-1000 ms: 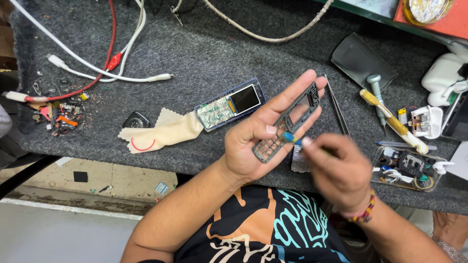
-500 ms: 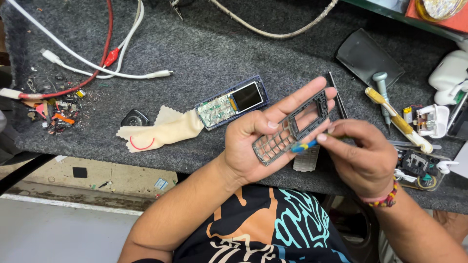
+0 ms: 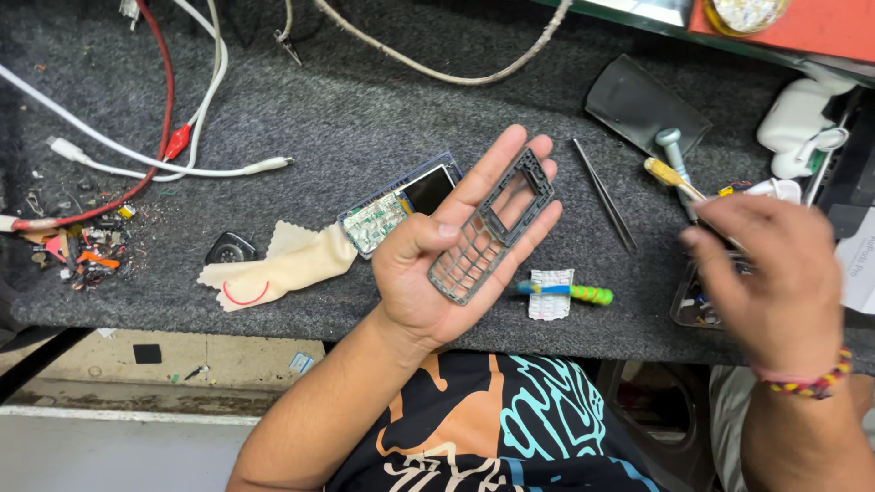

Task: The person tests a disassembled mobile phone by pressing its keypad, then cleans the phone's plastic keypad frame using a toothbrush and tweezers. The person wipes the phone's screen with a cloth and sets the cleaned frame aside.

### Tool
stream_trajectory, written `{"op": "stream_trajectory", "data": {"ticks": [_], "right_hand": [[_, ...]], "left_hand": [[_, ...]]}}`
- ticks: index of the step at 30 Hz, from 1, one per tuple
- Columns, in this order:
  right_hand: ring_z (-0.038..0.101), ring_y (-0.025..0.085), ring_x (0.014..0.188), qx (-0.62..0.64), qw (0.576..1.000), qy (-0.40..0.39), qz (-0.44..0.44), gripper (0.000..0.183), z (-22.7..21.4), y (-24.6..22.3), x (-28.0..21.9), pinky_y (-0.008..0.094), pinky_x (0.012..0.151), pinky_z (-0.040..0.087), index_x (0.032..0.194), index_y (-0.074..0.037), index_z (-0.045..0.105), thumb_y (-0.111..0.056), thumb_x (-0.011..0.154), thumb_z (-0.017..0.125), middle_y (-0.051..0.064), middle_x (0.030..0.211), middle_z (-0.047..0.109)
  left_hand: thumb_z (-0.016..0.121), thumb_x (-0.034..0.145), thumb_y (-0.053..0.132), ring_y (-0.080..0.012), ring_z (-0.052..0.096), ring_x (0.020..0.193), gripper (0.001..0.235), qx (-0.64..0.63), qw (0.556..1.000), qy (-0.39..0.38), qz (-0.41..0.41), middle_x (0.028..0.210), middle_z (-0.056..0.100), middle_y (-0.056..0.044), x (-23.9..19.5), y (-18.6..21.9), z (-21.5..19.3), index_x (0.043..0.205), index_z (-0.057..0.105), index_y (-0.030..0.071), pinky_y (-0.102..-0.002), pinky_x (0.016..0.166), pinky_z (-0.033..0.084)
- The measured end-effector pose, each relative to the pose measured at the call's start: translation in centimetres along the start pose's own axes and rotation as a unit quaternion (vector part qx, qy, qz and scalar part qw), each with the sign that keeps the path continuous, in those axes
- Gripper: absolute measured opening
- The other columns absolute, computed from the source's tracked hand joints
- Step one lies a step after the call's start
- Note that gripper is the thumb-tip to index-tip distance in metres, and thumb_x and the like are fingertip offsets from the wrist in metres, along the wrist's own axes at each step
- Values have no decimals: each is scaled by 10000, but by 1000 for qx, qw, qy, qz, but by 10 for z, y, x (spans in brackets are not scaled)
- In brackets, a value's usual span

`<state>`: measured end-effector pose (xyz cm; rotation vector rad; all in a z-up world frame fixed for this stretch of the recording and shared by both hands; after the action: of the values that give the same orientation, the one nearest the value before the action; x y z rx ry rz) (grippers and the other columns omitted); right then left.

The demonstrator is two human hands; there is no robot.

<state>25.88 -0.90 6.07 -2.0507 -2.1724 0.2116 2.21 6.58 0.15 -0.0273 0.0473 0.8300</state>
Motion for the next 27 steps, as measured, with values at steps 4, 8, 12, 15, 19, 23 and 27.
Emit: {"op": "stream_trajectory", "data": {"ticks": [4, 8, 12, 15, 19, 23, 27], "right_hand": [[646, 309, 991, -98, 994, 5, 40, 306, 2, 26, -8, 402, 896, 527, 1178, -60, 748, -129, 892, 832, 106, 1077, 697], [671, 254, 974, 18, 996, 52, 65, 238, 1, 23, -21, 348, 845, 542, 1211, -57, 709, -110, 995, 791, 125, 1095, 684], [676, 257, 935, 171, 978, 64, -97, 309, 10, -26, -21, 372, 799, 550, 1142, -70, 642, -80, 854, 752, 121, 1015, 689], [702, 263, 898, 237, 963, 18, -124, 355, 31, -54, -16, 348, 763, 568, 1185, -52, 652, -27, 844, 748, 140, 1052, 690], [692, 287, 870, 225, 963, 12, -147, 374, 38, -65, -3, 370, 746, 545, 1174, -26, 673, 20, 808, 738, 120, 1052, 718], [669, 303, 860, 229, 943, -29, -239, 446, 30, -71, 4, 395, 741, 535, 1160, -22, 693, 14, 717, 726, 128, 1056, 713], [664, 264, 901, 201, 959, -32, -196, 384, 14, -60, 18, 380, 779, 523, 1173, -55, 691, 19, 797, 725, 89, 1091, 700]], "left_hand": [[494, 846, 197, -272, 182, 1612, 945, -18, 1000, -1, 1, 1740, 166, -182, 4, 0, 6, 1683, 112, -19, -466, 1389, 83], [506, 837, 189, -267, 185, 1615, 949, -5, 1000, 1, 0, 1715, 198, -197, 9, -3, 8, 1676, 111, -9, -441, 1384, 84], [521, 807, 182, -261, 196, 1619, 984, 2, 1000, -9, 3, 1709, 232, -186, 10, -6, 10, 1684, 118, -11, -436, 1390, 81], [528, 786, 182, -257, 205, 1614, 1008, -7, 1000, -16, -12, 1703, 244, -184, 9, -6, 10, 1689, 125, -10, -435, 1394, 90], [533, 765, 190, -290, 228, 1585, 1033, -44, 998, -13, -38, 1681, 265, -198, 6, -8, 8, 1694, 131, -18, -441, 1390, 114], [542, 745, 200, -298, 233, 1606, 1045, -48, 994, -17, -98, 1662, 275, -238, 4, -13, 7, 1675, 133, -49, -442, 1372, 129], [541, 752, 208, -289, 234, 1613, 1052, -28, 991, -39, -129, 1676, 280, -231, 2, -13, 11, 1684, 134, -64, -432, 1390, 148]]}}
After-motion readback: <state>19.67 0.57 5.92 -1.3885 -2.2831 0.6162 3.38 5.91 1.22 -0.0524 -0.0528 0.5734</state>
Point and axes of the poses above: each hand's wrist, its own x-axis towards the middle knuckle, its own z-axis out of the palm, y = z × x, the point moved 6 cm from there along x, towards the middle knuckle
